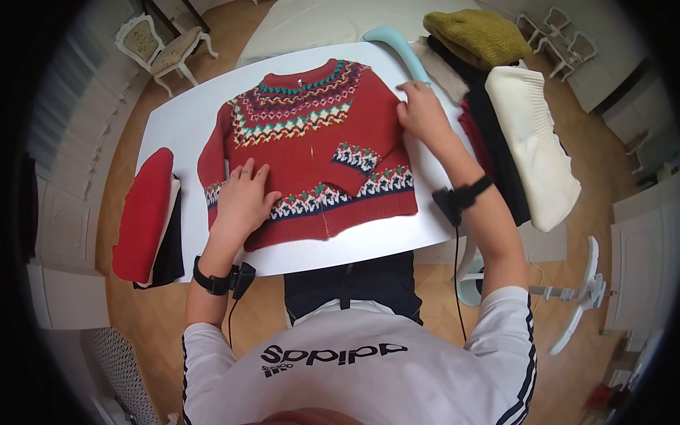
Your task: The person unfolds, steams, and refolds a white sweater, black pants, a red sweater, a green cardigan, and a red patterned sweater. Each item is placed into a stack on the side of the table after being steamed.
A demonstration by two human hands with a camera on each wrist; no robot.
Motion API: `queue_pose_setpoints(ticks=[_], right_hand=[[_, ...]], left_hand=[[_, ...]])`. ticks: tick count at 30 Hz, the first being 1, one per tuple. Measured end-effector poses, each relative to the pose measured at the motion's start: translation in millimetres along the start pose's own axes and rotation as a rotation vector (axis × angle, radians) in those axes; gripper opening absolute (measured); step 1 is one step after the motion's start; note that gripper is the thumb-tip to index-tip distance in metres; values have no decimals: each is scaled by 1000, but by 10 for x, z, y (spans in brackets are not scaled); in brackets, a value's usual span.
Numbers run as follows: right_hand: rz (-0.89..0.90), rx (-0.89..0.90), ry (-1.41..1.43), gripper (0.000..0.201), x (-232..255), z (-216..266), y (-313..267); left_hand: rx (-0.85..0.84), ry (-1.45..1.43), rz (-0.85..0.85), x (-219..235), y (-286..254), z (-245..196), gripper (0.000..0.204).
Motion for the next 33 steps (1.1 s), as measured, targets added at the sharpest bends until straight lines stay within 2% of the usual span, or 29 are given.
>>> queue_pose_setpoints(ticks=[1,3,4,5,6,7,8,9,12,14,16,19,21,22,23,24,26,30,31,33], right_hand=[[-7,-5,-11,37,-101,-197,138],[-85,-206,-298,49,-190,-726,334],[-92,-210,-308,49,-247,-810,416],[-60,-306,-318,54,-329,-936,512],[-27,-399,-325,59,-400,-1051,568],[-37,-393,-328,59,-426,-1073,633],[1,-460,-281,59,-506,-1170,669],[36,-524,-231,59,-571,-1241,719],[75,-570,-177,54,-650,-1423,814],[106,-526,-158,52,-712,-1534,940],[143,-486,-143,50,-774,-1641,1022],[206,-456,-11,47,-511,-1334,982],[42,-517,132,51,-214,-1154,895],[-50,-382,92,52,-22,-991,874],[-94,-288,23,51,56,-1052,880],[-59,-354,89,51,198,-856,774],[-23,-423,156,50,594,-332,389],[12,-199,110,51,780,274,-425],[-10,-181,147,57,768,376,-648],[-76,-44,47,66,799,611,-1061]], left_hand=[[-63,-46,-50,90,19,-136,62],[-126,-153,-69,181,120,-372,56],[-249,-298,-36,201,192,-563,53],[-370,-442,-5,244,260,-743,51],[-374,-442,-16,236,388,-817,51],[-475,-549,-25,212,506,-961,48],[-575,-653,-32,191,571,-1082,44],[-576,-646,-44,144,642,-1123,44],[-596,-614,40,3,731,-1237,39],[-576,-675,85,-55,755,-1199,41],[-589,-735,46,-120,764,-1130,41],[-604,-838,30,-211,802,-1052,43],[-613,-859,44,-220,808,-1035,44],[-610,-863,77,-242,822,-1036,47],[-608,-872,81,-245,829,-1034,47],[-606,-874,77,-253,843,-1022,47],[-609,-875,62,-275,849,-1015,46],[-555,-924,-16,-234,857,-942,44],[-557,-928,-13,-258,882,-945,44],[-525,-991,-21,-300,930,-900,41]])
Point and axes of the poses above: each hand's wrist, its own y-axis towards the middle knuckle, its own x-axis out of the back of the hand, z = x × y, the point moved 10 cm from there along y, towards the middle knuckle, and after that the axes turned 2 degrees about z, right-handed, at the moved point
